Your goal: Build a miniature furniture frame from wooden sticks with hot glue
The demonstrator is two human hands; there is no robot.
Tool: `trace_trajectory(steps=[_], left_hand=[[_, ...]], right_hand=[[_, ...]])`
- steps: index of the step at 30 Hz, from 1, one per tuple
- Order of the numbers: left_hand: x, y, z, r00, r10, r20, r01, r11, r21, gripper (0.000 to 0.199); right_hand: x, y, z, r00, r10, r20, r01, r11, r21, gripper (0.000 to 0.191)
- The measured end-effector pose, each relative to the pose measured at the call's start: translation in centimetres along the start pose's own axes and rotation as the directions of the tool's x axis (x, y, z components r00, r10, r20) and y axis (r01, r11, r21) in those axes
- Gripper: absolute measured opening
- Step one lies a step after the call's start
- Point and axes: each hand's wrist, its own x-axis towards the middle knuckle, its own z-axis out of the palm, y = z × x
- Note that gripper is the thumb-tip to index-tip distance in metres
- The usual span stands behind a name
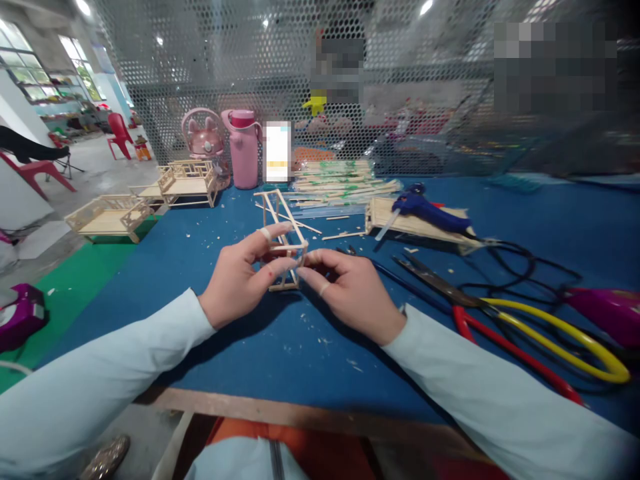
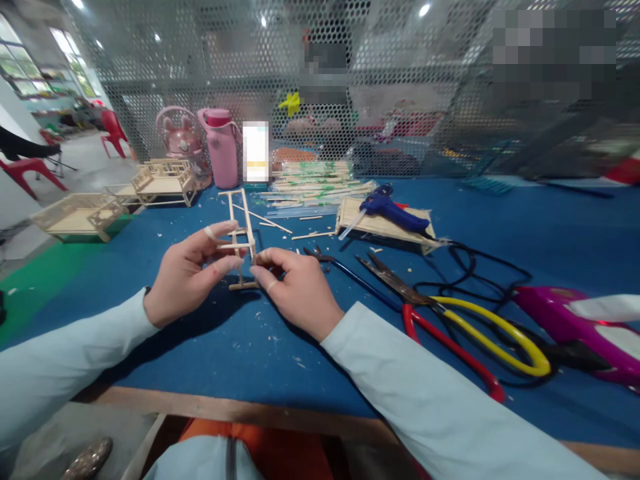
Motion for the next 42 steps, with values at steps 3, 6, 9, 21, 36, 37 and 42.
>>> trace_trajectory(steps=[3,6,9,21,36,37,42], left_hand=[[0.0,-0.1,0.2,1.000,-0.002,-0.011,0.002,1.000,-0.025,0.023],[-0.1,-0.1,0.3,1.000,-0.017,-0.026,0.016,0.998,-0.060,0.020],[-0.2,0.0,0.5,0.997,-0.067,-0.028,0.064,0.994,-0.092,0.029],[-0.1,0.8,1.2,0.950,-0.302,-0.077,0.247,0.881,-0.405,0.027],[0.0,0.7,1.4,0.946,-0.320,-0.060,0.268,0.870,-0.414,0.011],[0.0,0.6,1.4,0.949,-0.310,-0.064,0.256,0.870,-0.421,0.011],[-0.2,0.4,1.1,0.959,-0.283,0.010,0.260,0.866,-0.426,0.020]], right_hand=[[0.0,0.0,0.1,1.000,0.001,0.004,-0.001,1.000,-0.001,0.008],[0.0,0.0,0.1,1.000,-0.005,0.005,0.005,1.000,-0.004,0.008],[0.1,0.0,0.0,1.000,-0.007,0.013,0.007,1.000,0.000,0.008],[-0.3,-0.1,0.0,0.990,-0.048,-0.129,0.044,0.999,-0.032,0.033],[1.2,-0.9,-0.4,0.871,-0.474,-0.124,0.383,0.816,-0.433,0.019],[1.1,-0.9,-0.3,0.868,-0.481,-0.127,0.386,0.812,-0.438,0.019],[1.0,-0.9,-0.2,0.854,-0.505,-0.126,0.402,0.794,-0.455,0.020]])
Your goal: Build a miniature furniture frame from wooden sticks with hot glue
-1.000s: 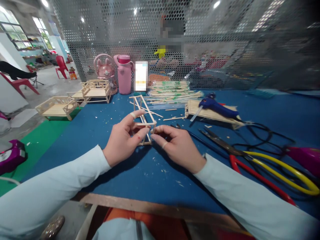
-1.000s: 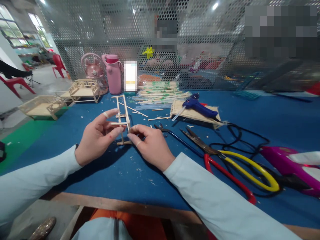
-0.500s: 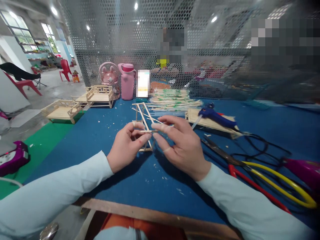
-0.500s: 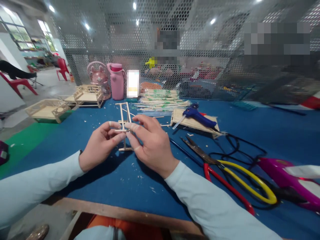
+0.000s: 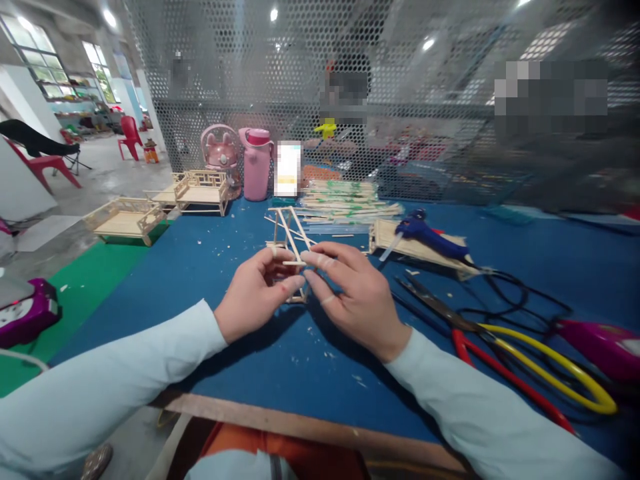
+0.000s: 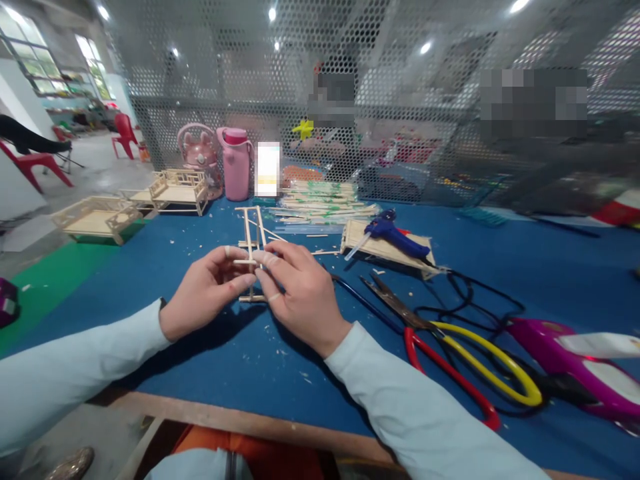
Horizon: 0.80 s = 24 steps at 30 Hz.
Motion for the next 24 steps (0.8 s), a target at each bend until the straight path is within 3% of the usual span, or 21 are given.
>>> trace_trajectory(steps=[6,13,18,21,24], left_hand=[[-0.2,-0.1,-0.9,0.995,-0.025,0.095,-0.011,0.933,0.360,0.019],[0.2,0.3,-2.6,0.973,-0.102,0.209,-0.018,0.863,0.505,0.036],[1.0,0.7,-3.3,0.985,-0.140,0.096,0.070,0.850,0.522,0.033],[1.1,0.4,-3.2,0.985,-0.141,0.100,0.067,0.847,0.527,0.031],[1.0,0.0,-3.1,0.982,-0.132,0.132,0.038,0.833,0.551,0.031]], right_hand=[[-0.1,0.0,-0.1,1.000,-0.006,-0.002,0.006,1.000,0.008,0.026],[-0.4,0.0,-0.3,1.000,0.015,0.004,-0.015,0.998,0.068,0.029],[-0.8,0.4,-0.5,0.980,0.074,-0.183,-0.052,0.991,0.123,0.054],[-1.0,0.7,-0.7,0.946,0.136,-0.295,-0.084,0.979,0.184,0.064],[-1.2,0.8,-0.8,0.933,0.194,-0.304,-0.128,0.966,0.224,0.060]])
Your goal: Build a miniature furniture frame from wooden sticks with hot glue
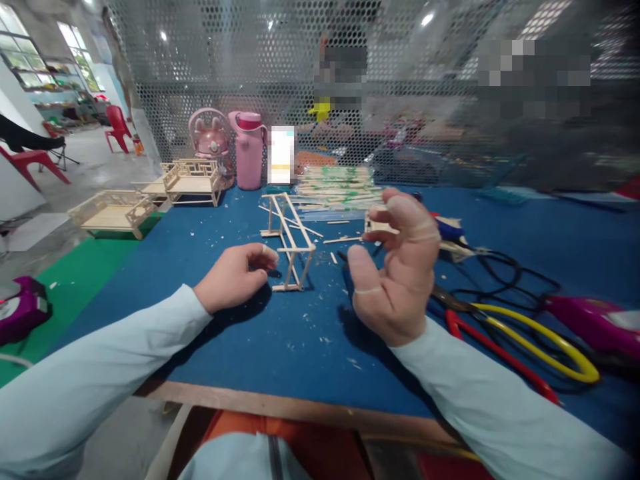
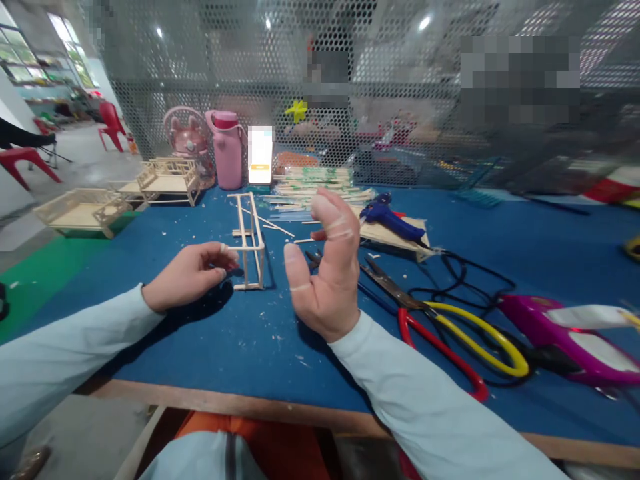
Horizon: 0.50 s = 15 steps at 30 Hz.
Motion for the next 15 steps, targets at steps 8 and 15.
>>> trace_trajectory(steps=[8,15], left_hand=[[0.9,-2.0,-0.4,0.993,0.017,-0.118,-0.001,0.991,0.135,0.024],[1.6,-3.0,-0.5,0.971,0.056,-0.233,-0.015,0.984,0.175,0.023]], right_hand=[[-0.1,1.2,0.6,0.815,0.434,0.384,-0.432,0.897,-0.097,0.033],[-0.1,1.9,1.0,0.754,0.494,0.432,-0.497,0.860,-0.117,0.013]])
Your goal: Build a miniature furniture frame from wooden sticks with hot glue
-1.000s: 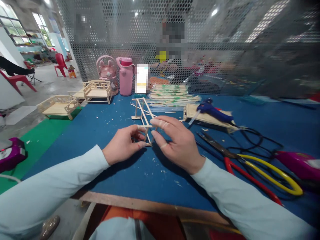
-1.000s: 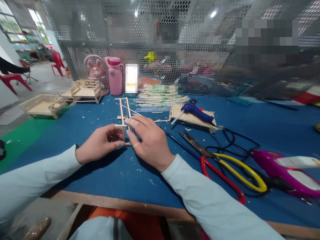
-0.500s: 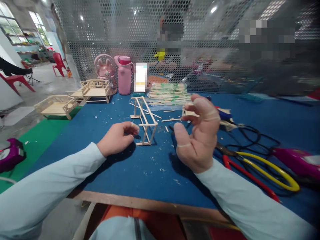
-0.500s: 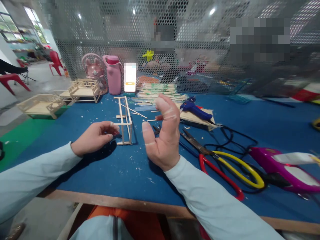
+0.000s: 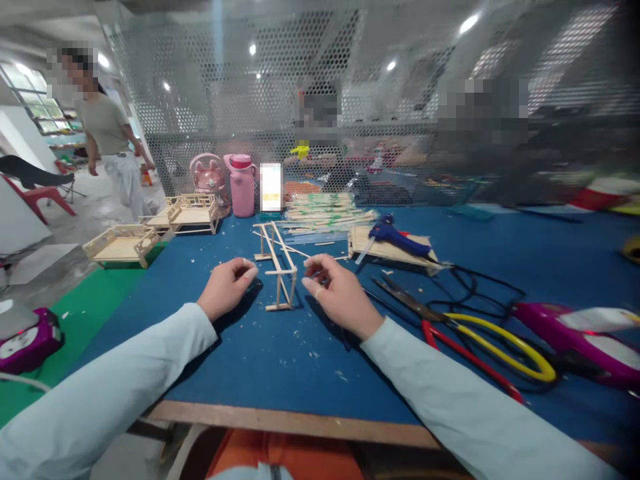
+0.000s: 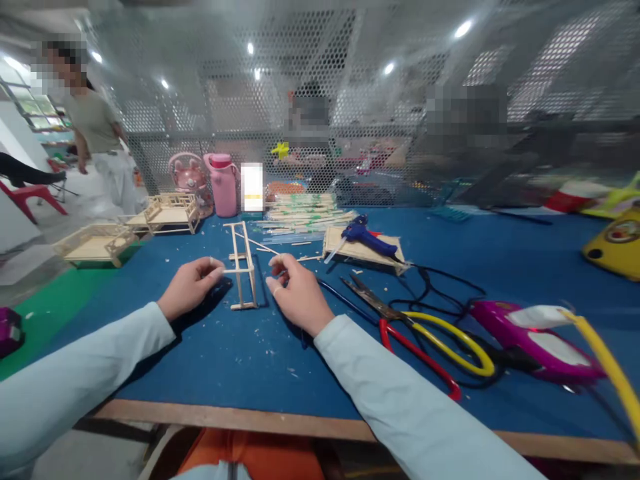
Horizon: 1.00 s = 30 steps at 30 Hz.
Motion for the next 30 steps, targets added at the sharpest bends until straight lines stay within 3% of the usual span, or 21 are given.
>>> trace_trajectory(steps=[6,19,21,25,27,30], left_hand=[[-0.1,0.5,0.2,1.000,0.013,-0.012,-0.013,1.000,-0.019,0.024],[0.0,0.4,0.2,0.999,-0.019,-0.031,0.018,0.999,-0.041,0.031],[-0.1,0.5,0.3,1.000,-0.013,-0.013,0.013,0.999,-0.052,0.033],[-0.2,0.7,0.4,0.999,0.019,0.032,-0.016,0.996,-0.093,0.025],[-0.2,0.7,0.4,0.998,0.033,0.048,-0.027,0.993,-0.113,0.022],[-0.2,0.7,0.5,0.997,0.045,0.070,-0.035,0.990,-0.138,0.019]], right_hand=[[0.0,0.2,0.2,1.000,-0.018,0.014,0.018,1.000,0.009,0.006],[0.2,0.7,0.2,1.000,-0.024,-0.020,0.021,0.992,-0.125,0.019],[0.9,1.0,-1.4,0.994,-0.006,-0.106,-0.017,0.977,-0.211,0.024],[3.5,3.0,-7.1,0.949,0.067,-0.307,-0.199,0.885,-0.421,0.040],[4.7,4.7,-9.7,0.932,0.159,-0.326,-0.312,0.808,-0.499,0.044],[6.1,7.4,-11.7,0.916,0.312,-0.252,-0.401,0.715,-0.573,0.035]])
